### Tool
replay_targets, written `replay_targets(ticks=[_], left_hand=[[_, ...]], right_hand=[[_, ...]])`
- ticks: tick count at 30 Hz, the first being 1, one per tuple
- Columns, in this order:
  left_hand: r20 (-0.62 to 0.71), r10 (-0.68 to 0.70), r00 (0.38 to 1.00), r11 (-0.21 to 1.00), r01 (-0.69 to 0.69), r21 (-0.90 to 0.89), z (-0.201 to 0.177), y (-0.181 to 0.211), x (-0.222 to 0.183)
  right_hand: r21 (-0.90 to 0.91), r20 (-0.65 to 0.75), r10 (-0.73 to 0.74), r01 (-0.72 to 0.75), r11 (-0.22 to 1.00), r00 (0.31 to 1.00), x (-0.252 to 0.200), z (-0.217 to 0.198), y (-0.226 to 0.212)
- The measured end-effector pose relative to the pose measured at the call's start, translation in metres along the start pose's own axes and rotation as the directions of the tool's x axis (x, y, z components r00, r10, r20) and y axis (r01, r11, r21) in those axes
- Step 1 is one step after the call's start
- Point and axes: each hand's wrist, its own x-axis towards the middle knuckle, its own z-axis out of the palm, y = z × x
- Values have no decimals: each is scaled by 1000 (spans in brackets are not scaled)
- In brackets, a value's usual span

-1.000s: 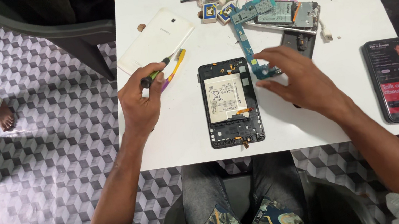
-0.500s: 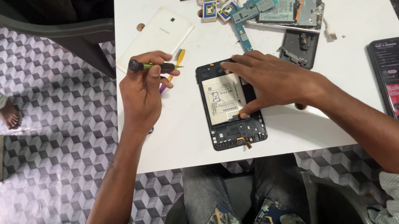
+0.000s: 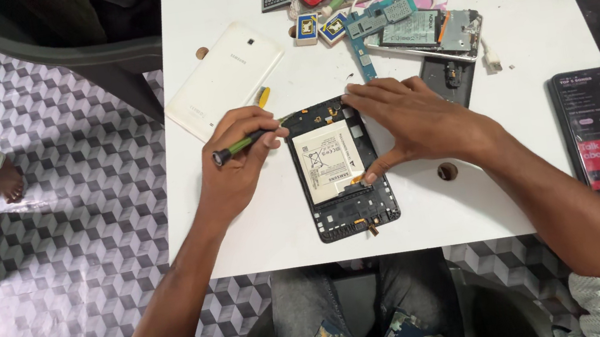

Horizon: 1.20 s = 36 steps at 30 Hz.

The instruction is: The person disassembles a smartphone by removing the motherboard and cleaning the internal chassis with a toothbrush. They use a screwdriver to detach components and a toothbrush to scrub the battery area and frame.

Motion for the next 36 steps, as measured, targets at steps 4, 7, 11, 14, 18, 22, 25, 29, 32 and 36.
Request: replay_targets(ticks=[4, 7, 11, 14, 18, 22, 25, 29, 32, 36], left_hand=[[-63, -8, 998, 998, 12, 69, 1, 1, -1], [-75, 1, 997, 998, 4, 68, 0, 1, 0], [-88, -16, 996, 999, 19, 34, 0, 2, -1], [-125, -71, 990, 980, 93, 178, 0, 4, -1], [-143, -23, 990, 948, 67, 312, -2, 7, -2], [-140, -24, 990, 943, 69, 325, -3, 7, -1], [-119, 2, 993, 939, 39, 341, -1, 5, 0], [-102, -50, 993, 937, 82, 339, 1, 2, 0], [-110, -107, 988, 937, 138, 322, 1, -2, 1], [-74, -16, 997, 961, 36, 274, 1, -6, 0]], right_hand=[[11, -76, -100, 101, 995, 992, 3, 6, 8], [9, -54, -73, 73, 997, 996, 6, 8, 8], [28, -45, -71, 72, 997, 996, 7, 5, 7], [55, -58, -87, 91, 994, 994, 5, 1, 4], [100, 15, 20, -21, 995, 1000, 4, -5, -2], [93, 60, 48, -54, 994, 997, 4, -11, -7], [122, 63, 23, -31, 992, 998, 2, -13, -9], [122, 77, 35, -44, 992, 996, 2, -12, -11], [121, 93, 40, -51, 991, 995, 3, -12, -11], [110, 157, 120, -138, 984, 980, 4, -11, -12]])
